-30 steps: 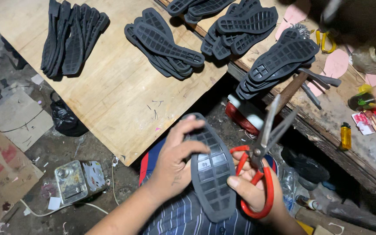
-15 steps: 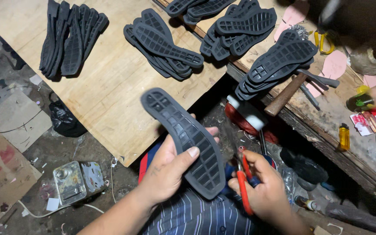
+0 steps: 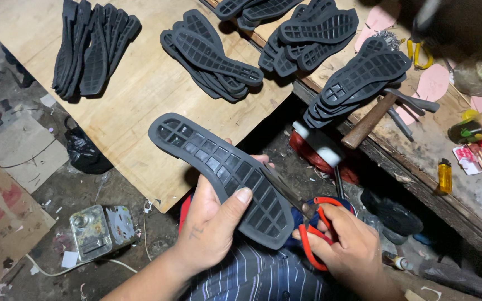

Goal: The person sits at a workbench holding black rubber shoe soles and trims their edges with red-handled scissors, rotating each sole to cut around the perimeter. Trimmed soles are placed on the wooden board alongside stacks of other soles, and the person picks up the next sole to continue trimming.

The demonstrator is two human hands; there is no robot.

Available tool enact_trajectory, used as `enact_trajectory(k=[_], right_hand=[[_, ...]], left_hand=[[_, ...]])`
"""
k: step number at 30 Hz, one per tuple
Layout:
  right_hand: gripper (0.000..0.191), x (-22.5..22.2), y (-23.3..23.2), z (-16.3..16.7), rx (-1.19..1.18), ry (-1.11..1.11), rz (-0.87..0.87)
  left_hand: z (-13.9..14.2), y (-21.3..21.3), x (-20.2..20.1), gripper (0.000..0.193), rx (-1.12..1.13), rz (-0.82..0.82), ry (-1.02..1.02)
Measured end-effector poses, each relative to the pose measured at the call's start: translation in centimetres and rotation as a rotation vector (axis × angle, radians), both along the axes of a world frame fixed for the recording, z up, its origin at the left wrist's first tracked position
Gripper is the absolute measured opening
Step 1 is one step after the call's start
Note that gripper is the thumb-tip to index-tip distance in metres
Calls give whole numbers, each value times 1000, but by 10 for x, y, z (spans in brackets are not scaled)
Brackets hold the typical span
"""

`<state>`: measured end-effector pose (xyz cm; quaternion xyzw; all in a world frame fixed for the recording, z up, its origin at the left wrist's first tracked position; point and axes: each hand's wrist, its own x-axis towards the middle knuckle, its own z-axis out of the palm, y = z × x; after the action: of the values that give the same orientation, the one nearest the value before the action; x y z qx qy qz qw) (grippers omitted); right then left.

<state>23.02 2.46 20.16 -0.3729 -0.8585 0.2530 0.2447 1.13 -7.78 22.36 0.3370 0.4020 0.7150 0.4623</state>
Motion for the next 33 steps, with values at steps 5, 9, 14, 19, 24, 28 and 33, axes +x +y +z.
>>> enact_trajectory(k=[5, 9, 14, 19, 24, 28, 33], right_hand=[[56, 3, 1, -2, 7, 39, 51], [59, 7, 1, -4, 70, 31, 92], [59, 10, 2, -6, 85, 23, 84], [58, 13, 4, -5, 39, -6, 95], [57, 12, 6, -5, 49, -35, 102], [58, 13, 7, -1, -9, -80, 78], [55, 13, 7, 2, 67, -8, 138]], left_hand=[[0, -1, -1, 60, -10, -19, -23], [0, -1, -5, 62, -36, -29, -31], [-1, -1, -8, 62, -58, -41, -24], [-4, -1, -9, 62, -82, -52, -29], [-5, -1, -9, 63, -102, -66, 7], [-7, -2, -10, 61, -101, -81, -50], [-8, -1, -9, 60, -92, -110, -105]])
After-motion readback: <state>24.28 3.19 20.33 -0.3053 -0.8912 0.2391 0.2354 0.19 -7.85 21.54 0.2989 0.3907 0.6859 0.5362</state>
